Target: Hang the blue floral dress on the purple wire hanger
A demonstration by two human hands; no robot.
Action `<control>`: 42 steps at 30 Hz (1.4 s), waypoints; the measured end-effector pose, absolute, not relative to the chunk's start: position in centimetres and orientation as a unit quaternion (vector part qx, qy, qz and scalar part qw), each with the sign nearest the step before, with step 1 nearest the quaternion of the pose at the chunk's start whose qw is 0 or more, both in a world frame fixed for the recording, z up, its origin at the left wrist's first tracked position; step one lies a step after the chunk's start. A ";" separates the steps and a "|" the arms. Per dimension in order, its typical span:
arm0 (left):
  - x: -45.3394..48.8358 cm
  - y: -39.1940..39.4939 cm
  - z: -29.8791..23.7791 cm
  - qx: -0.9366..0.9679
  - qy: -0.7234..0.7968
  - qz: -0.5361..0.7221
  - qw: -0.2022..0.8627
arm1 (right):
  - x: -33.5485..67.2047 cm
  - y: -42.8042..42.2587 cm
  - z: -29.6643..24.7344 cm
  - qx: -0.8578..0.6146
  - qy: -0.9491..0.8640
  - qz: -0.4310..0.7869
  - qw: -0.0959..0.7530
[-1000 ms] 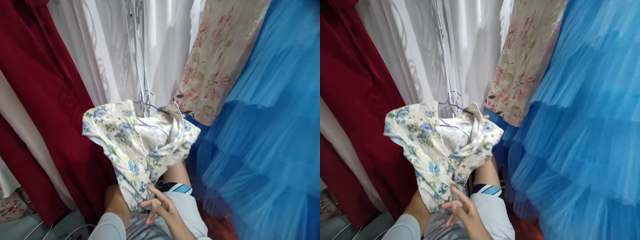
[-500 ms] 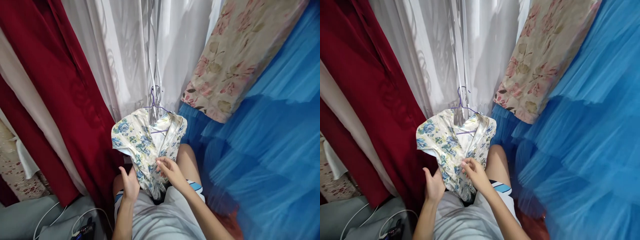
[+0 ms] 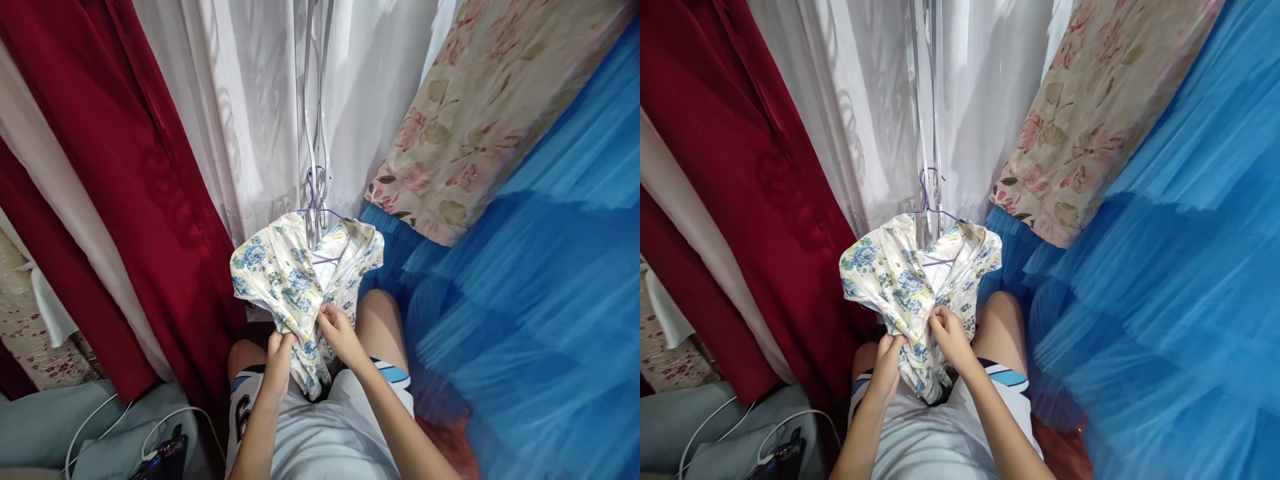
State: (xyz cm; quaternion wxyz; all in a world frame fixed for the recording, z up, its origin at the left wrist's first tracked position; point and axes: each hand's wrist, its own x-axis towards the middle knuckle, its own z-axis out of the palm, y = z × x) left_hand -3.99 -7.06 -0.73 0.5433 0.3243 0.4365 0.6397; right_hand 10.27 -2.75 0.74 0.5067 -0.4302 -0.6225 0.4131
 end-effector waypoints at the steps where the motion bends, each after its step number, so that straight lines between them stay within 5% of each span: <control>1: -4.2 -7.0 -0.7 0.321 0.436 0.642 0.543 | 10.4 -2.9 0.6 -0.435 -0.624 0.411 0.503; 7: -6.8 -6.3 -1.5 0.324 0.444 0.664 0.506 | 11.9 -4.3 -0.2 -0.428 -0.703 0.354 0.443; 13: -6.8 -7.3 -4.4 0.396 0.509 0.738 0.198 | 12.0 -5.2 0.3 -0.424 -0.672 0.375 0.477; 18: -2.5 -8.1 -5.3 0.577 0.445 0.613 0.305 | 10.9 -6.5 1.3 -0.397 -0.679 0.418 0.454; 26: -2.2 -7.3 -3.8 0.653 0.478 0.540 0.230 | 10.6 -5.6 3.0 -0.375 -0.523 0.553 0.529; 36: -0.8 -6.6 -4.8 0.699 0.472 0.471 0.260 | 10.9 4.8 17.1 -0.284 -0.539 0.472 0.637; 42: -1.5 -4.5 -5.7 0.665 0.455 0.511 0.299 | 10.2 3.3 17.1 -0.270 -0.534 0.467 0.651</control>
